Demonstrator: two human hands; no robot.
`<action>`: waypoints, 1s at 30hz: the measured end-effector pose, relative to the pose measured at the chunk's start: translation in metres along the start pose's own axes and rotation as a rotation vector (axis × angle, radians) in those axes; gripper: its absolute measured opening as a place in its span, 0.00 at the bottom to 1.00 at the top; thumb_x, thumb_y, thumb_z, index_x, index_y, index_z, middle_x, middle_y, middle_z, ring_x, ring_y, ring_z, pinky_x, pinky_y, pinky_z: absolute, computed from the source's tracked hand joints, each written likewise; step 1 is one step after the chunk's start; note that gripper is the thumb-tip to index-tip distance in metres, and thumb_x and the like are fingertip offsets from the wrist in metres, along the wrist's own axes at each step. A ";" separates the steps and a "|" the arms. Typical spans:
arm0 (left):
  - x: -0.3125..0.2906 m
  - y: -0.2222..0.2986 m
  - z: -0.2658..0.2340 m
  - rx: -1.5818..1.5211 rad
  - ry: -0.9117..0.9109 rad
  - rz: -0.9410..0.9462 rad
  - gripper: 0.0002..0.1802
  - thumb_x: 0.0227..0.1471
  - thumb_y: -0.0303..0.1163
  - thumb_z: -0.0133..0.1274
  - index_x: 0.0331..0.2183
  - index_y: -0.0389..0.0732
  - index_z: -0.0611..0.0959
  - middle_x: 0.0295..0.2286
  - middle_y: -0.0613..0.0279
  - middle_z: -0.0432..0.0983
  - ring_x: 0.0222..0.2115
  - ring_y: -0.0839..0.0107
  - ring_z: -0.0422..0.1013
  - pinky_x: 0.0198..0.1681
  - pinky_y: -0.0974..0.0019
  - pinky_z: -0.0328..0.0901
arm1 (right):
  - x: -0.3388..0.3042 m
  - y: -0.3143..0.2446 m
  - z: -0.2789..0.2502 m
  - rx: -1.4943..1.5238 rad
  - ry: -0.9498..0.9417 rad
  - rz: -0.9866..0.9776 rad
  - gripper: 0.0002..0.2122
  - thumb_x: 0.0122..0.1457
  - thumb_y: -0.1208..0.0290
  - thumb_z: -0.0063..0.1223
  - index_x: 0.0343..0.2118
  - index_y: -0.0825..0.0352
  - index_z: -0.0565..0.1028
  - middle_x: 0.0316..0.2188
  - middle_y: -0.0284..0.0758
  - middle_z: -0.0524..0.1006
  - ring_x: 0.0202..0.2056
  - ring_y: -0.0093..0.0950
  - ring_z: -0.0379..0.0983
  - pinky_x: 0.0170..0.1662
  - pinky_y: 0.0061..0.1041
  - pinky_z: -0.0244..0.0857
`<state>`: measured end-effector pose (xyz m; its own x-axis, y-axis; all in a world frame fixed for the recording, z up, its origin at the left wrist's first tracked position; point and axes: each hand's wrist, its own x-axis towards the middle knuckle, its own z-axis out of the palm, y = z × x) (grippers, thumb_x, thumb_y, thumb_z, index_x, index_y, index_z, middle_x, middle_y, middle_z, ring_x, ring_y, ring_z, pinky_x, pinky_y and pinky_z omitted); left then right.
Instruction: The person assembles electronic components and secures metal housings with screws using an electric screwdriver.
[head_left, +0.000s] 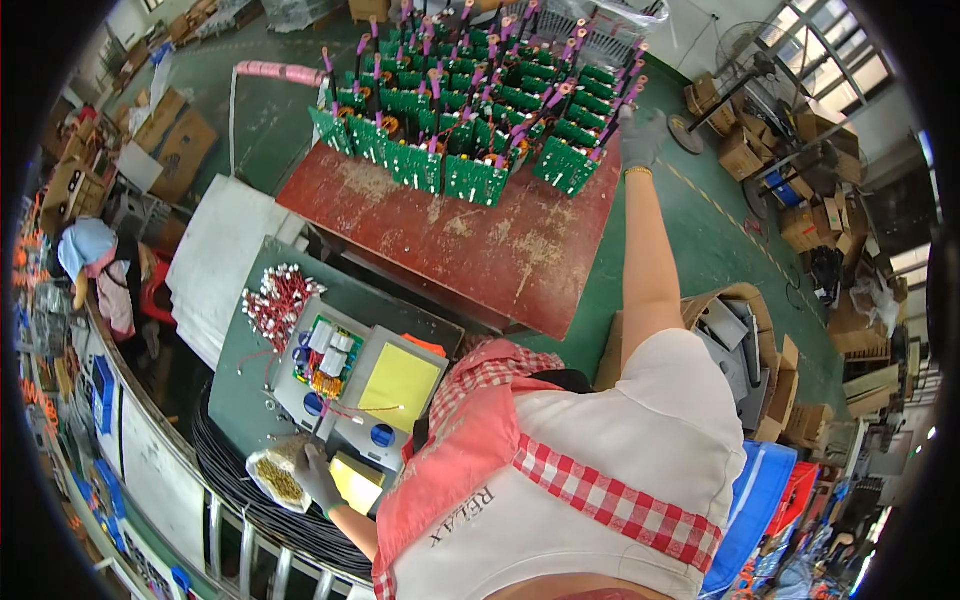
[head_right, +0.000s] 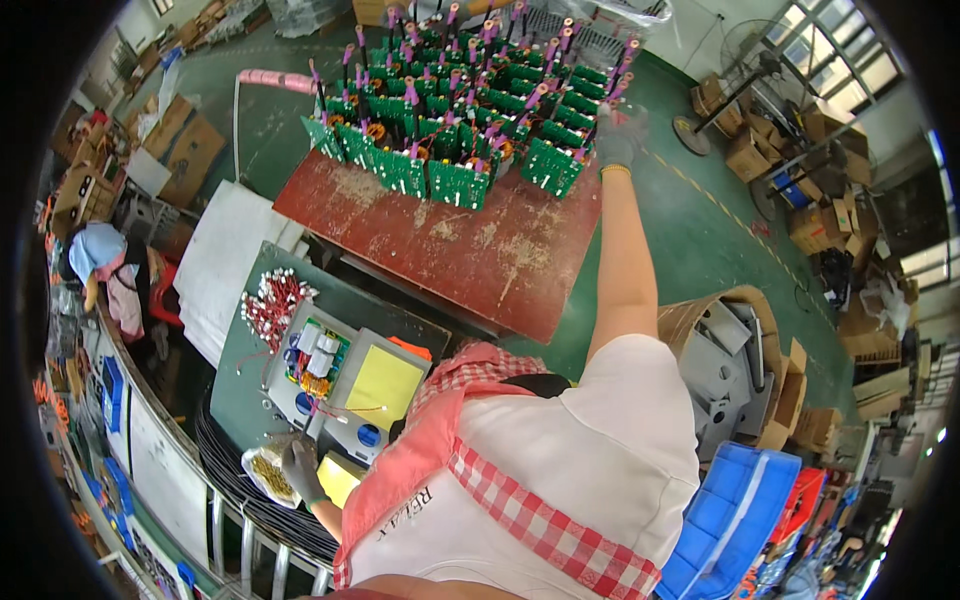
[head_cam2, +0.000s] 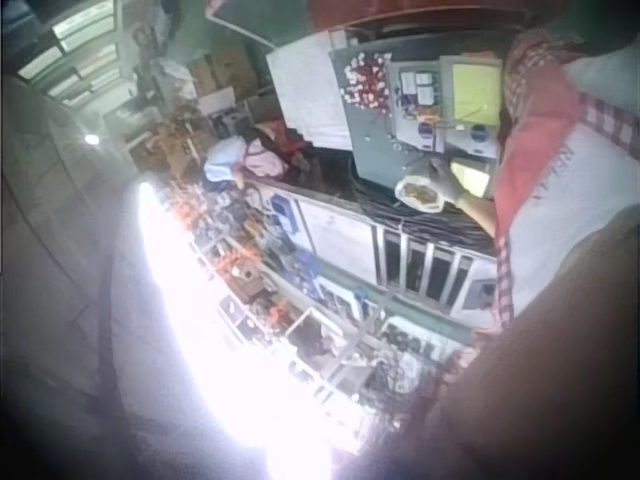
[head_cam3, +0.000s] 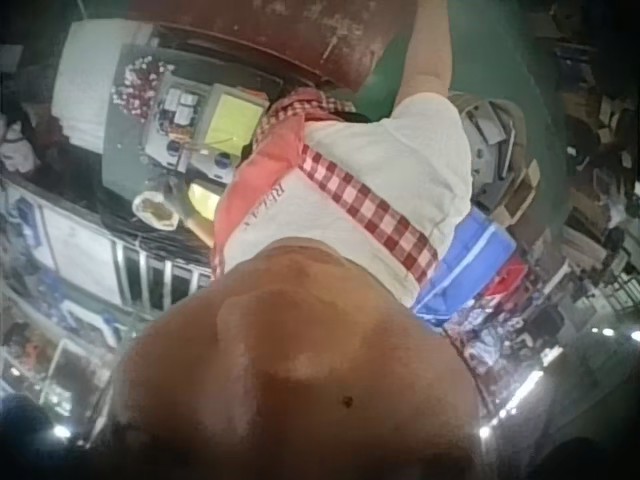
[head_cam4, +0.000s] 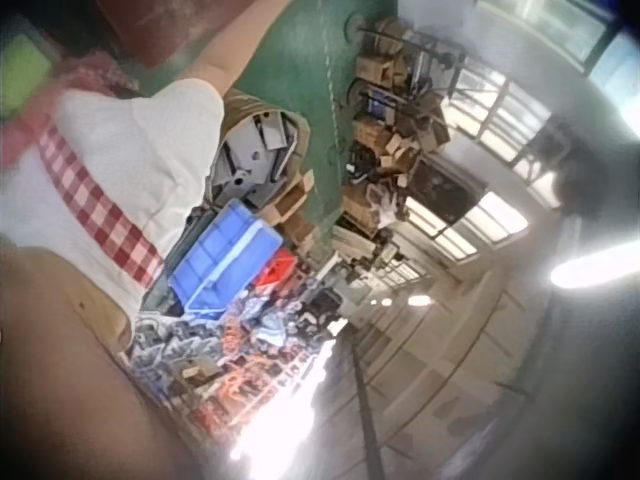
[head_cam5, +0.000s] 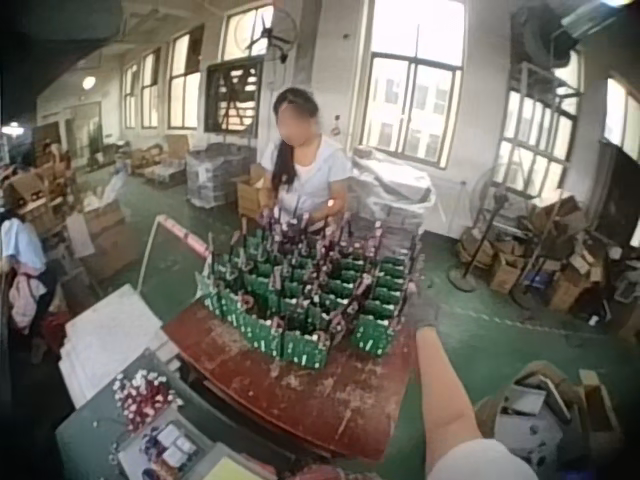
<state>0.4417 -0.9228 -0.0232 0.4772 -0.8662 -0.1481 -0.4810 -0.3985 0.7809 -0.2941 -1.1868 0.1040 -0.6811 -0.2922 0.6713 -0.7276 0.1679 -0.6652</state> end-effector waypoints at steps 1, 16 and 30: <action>-0.006 0.003 0.000 -0.046 -0.053 -0.069 0.19 0.55 0.39 0.45 0.35 0.32 0.79 0.25 0.57 0.77 0.24 0.71 0.72 0.24 0.70 0.65 | 0.003 0.015 0.004 0.121 -0.260 0.000 0.18 0.54 0.63 0.54 0.43 0.67 0.67 0.36 0.40 0.73 0.34 0.32 0.73 0.38 0.32 0.66; -0.065 0.230 0.050 -0.084 -0.352 0.641 0.15 0.57 0.35 0.45 0.41 0.33 0.76 0.36 0.51 0.75 0.42 0.54 0.70 0.47 0.58 0.63 | -0.152 -0.202 -0.106 0.210 -0.963 -0.475 0.09 0.53 0.62 0.56 0.30 0.63 0.78 0.21 0.40 0.75 0.23 0.36 0.75 0.27 0.30 0.67; -0.085 0.218 0.041 -0.687 0.158 0.360 0.08 0.62 0.31 0.39 0.35 0.36 0.69 0.23 0.67 0.64 0.23 0.78 0.59 0.27 0.72 0.57 | -0.346 -0.198 -0.117 0.822 -1.868 -0.274 0.39 0.45 0.63 0.65 0.58 0.65 0.56 0.51 0.37 0.67 0.49 0.27 0.67 0.49 0.26 0.64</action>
<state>0.2662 -0.9487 0.1343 0.5023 -0.8328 0.2327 -0.0882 0.2184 0.9719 0.0760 -1.0088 0.0414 0.6920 -0.7209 0.0375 -0.2129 -0.2535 -0.9436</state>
